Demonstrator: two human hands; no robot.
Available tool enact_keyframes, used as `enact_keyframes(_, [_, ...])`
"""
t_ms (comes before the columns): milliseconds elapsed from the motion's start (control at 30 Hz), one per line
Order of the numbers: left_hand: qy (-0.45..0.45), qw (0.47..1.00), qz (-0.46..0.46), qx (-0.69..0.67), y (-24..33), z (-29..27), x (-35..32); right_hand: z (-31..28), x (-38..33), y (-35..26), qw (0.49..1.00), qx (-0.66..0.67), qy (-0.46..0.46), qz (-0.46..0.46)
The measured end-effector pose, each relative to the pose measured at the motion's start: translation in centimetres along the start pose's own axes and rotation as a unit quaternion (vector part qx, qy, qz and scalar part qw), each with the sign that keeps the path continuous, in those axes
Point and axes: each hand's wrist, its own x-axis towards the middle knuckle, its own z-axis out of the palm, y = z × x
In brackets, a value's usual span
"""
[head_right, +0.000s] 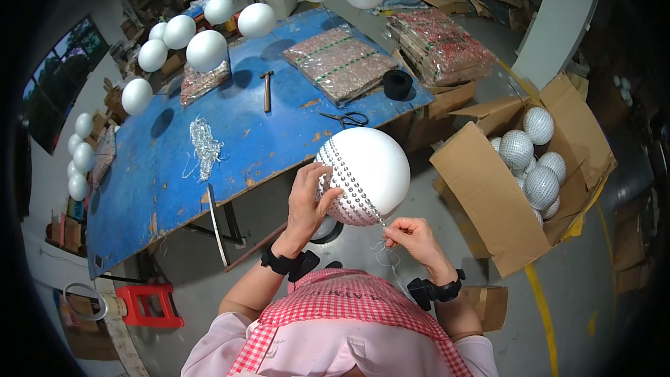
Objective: The person wraps a string of beads around the circumference of a white foam ball, pressing them into the surface to secure them.
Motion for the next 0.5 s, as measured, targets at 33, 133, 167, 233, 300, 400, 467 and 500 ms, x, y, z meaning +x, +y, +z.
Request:
enact_keyframes(33, [-0.016,1.0,-0.005,0.0,-0.1,0.0,0.0,0.0,0.0,0.0,1.0,0.003,-0.001,-0.003])
enact_keyframes(133, [-0.024,0.996,0.055,0.072,0.5,-0.2,-0.1,0.1,-0.1,0.1,1.0,0.005,-0.002,-0.004])
enact_keyframes(167, [-0.049,0.994,0.048,0.081,0.7,-0.2,-0.2,0.1,-0.1,0.1,1.0,0.003,-0.001,-0.003])
enact_keyframes(233, [-0.051,0.996,0.034,0.071,0.8,0.0,-0.2,0.1,-0.2,0.3,1.0,0.003,0.0,0.0])
enact_keyframes(300, [-0.052,0.996,0.021,0.062,0.7,0.1,-0.2,0.2,-0.3,0.3,1.0,0.003,0.001,0.003])
enact_keyframes(400, [-0.049,0.999,0.003,-0.002,0.4,0.5,-0.2,0.4,-0.4,-0.1,1.0,0.003,-0.003,0.002])
enact_keyframes(467, [-0.011,1.0,-0.009,-0.01,0.8,0.4,-0.4,0.5,-0.7,-0.3,1.0,-0.003,-0.004,0.0])
enact_keyframes(500, [-0.012,1.0,-0.009,-0.01,1.1,0.2,-0.4,0.5,-0.7,-0.4,1.0,-0.002,-0.003,0.0])
